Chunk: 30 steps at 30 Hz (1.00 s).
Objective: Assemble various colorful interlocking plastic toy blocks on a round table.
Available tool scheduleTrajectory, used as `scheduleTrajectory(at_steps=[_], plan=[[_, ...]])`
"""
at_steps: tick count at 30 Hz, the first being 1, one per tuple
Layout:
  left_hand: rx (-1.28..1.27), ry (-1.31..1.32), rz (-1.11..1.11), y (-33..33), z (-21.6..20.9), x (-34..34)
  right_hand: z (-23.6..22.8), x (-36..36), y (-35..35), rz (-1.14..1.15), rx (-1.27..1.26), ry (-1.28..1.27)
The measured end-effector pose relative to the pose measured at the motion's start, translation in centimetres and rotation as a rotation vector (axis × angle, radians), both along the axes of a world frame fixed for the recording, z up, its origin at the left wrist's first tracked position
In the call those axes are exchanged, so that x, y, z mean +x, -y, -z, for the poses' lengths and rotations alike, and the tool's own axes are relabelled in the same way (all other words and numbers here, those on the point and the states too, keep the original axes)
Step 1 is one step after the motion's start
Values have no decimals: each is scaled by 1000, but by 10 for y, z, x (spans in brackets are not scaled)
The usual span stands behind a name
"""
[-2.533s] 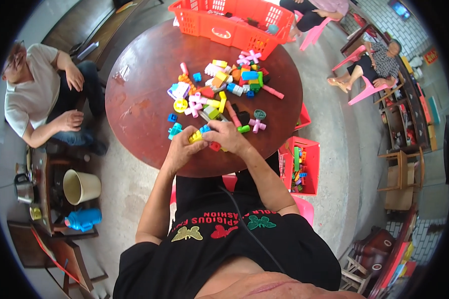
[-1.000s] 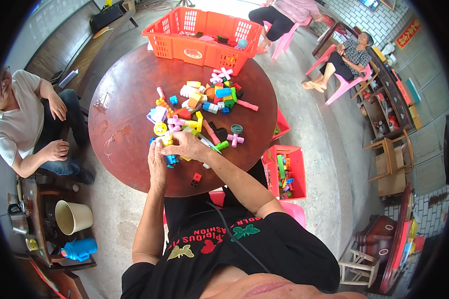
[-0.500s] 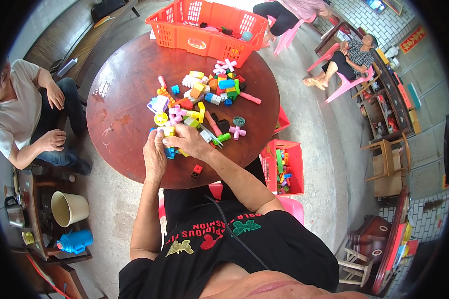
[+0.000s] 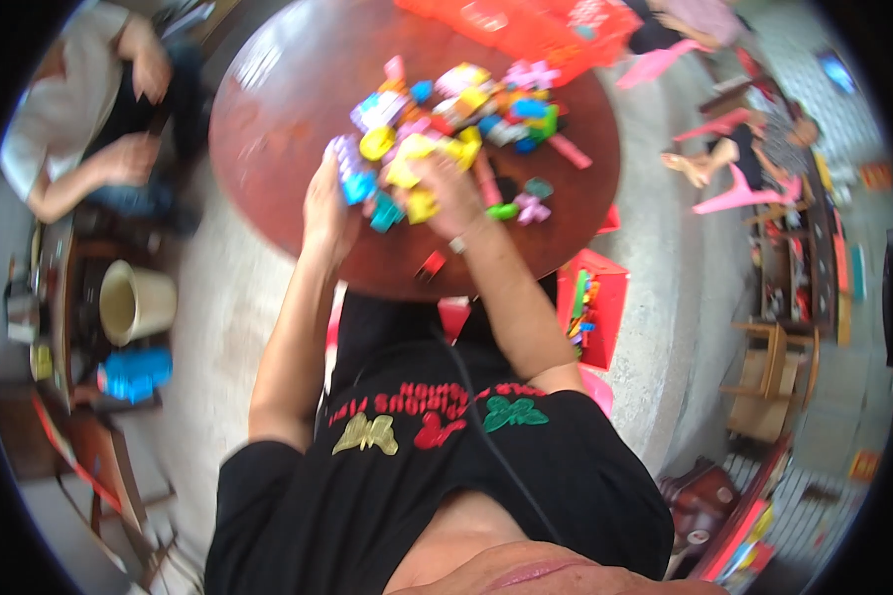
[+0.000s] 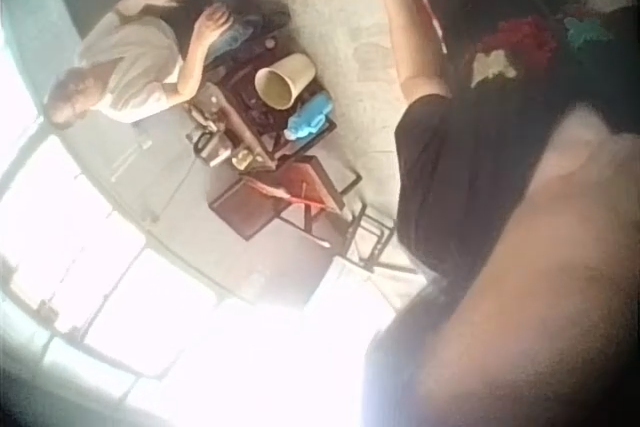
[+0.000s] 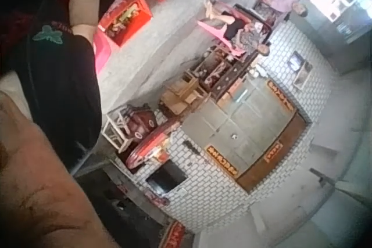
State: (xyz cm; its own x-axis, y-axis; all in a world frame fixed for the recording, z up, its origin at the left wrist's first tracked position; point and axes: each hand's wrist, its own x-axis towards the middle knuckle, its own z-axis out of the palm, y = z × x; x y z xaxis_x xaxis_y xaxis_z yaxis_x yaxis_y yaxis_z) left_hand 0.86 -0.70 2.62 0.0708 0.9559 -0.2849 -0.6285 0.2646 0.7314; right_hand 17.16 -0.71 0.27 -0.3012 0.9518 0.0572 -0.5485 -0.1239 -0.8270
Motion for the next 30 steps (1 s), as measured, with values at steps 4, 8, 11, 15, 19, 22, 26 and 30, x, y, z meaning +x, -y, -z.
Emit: scheduleTrajectory(at_steps=[4,8,11,15,19,22,26,30], plan=[[10,58,-72,-7,12,-4,-20,1,11,35,9,95],[144,-126,-87,-9,24,-5,-14,-10,15,-33,5,164],[302,-366,-71,-4,23,1,-7,-22,14,-18,-21,198],[430,-696,-154,6,22,3,-11,-25,14,33,-5,619],[346,-438,-68,8,20,-1,-19,-17,15,-106,-20,430],[210,-103,37,7,13,-3,-11,-18,18,-108,-43,134],[32,-38,39,-1,16,-8,4,-16,8,-77,-86,-118],[23,14,59,-7,14,-4,-9,-11,3,4,-143,-170]])
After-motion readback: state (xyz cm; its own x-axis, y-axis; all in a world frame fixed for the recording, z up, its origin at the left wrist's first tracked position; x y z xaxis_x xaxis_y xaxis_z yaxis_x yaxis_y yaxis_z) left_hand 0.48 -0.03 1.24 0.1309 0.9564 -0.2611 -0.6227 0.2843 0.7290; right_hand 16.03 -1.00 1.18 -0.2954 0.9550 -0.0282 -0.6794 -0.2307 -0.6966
